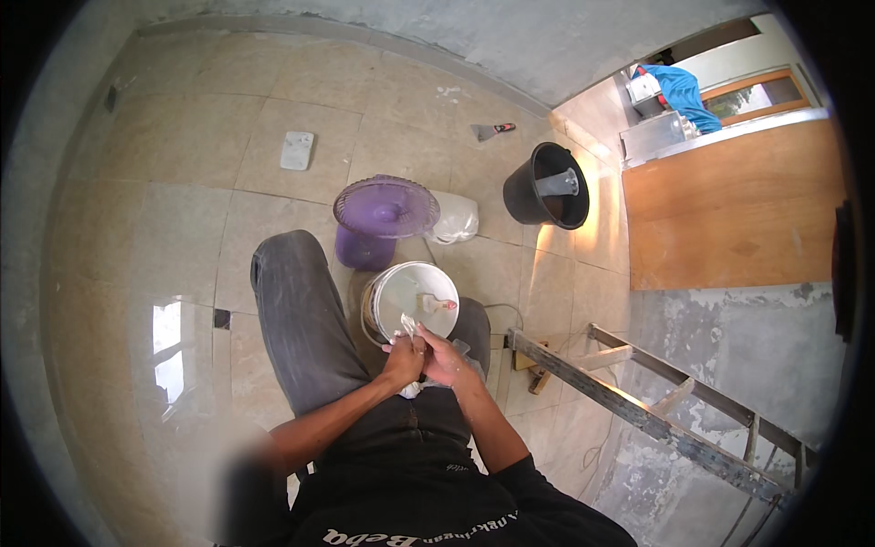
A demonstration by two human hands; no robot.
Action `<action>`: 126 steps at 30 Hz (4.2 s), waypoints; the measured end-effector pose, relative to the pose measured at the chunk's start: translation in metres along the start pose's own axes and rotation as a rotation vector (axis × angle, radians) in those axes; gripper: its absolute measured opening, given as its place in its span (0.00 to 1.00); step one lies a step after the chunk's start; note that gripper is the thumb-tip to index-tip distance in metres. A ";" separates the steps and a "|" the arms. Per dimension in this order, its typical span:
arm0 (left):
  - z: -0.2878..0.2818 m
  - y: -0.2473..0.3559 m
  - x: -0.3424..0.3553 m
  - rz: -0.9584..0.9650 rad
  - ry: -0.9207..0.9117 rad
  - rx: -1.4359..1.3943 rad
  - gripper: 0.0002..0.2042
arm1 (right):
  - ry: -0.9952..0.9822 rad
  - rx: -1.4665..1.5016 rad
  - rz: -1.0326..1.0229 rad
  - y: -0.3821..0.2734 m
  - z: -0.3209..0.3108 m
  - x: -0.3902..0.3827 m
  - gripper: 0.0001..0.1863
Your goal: The person adds water to a bucket of white substance using a cup, mixes the contents by hand, and then uses a brush to apply the mixture to a wall.
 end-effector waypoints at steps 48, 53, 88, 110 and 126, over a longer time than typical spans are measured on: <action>0.004 -0.001 -0.003 0.161 -0.004 0.175 0.17 | 0.440 -0.340 0.314 -0.041 -0.042 0.058 0.20; 0.003 0.003 0.003 0.108 -0.013 0.113 0.17 | 0.439 -0.377 0.250 -0.035 -0.027 0.031 0.25; 0.012 0.075 -0.024 0.581 -0.456 0.152 0.21 | 0.643 -1.363 -1.141 -0.038 0.046 -0.102 0.04; -0.053 -0.012 0.051 0.203 0.175 0.535 0.31 | 1.000 -0.789 -1.390 -0.162 -0.061 -0.103 0.08; 0.032 0.027 0.143 0.284 0.013 0.681 0.31 | 0.909 -0.537 -1.378 -0.193 -0.132 -0.093 0.08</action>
Point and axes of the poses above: each hand's wrist, its own x-axis towards the middle knuckle, its own z-axis out of the palm, y = z × x, the point moved 4 cm from there along x, towards the middle knuckle, and after that the axes turned 12 degrees about z, right-handed, at the moved point
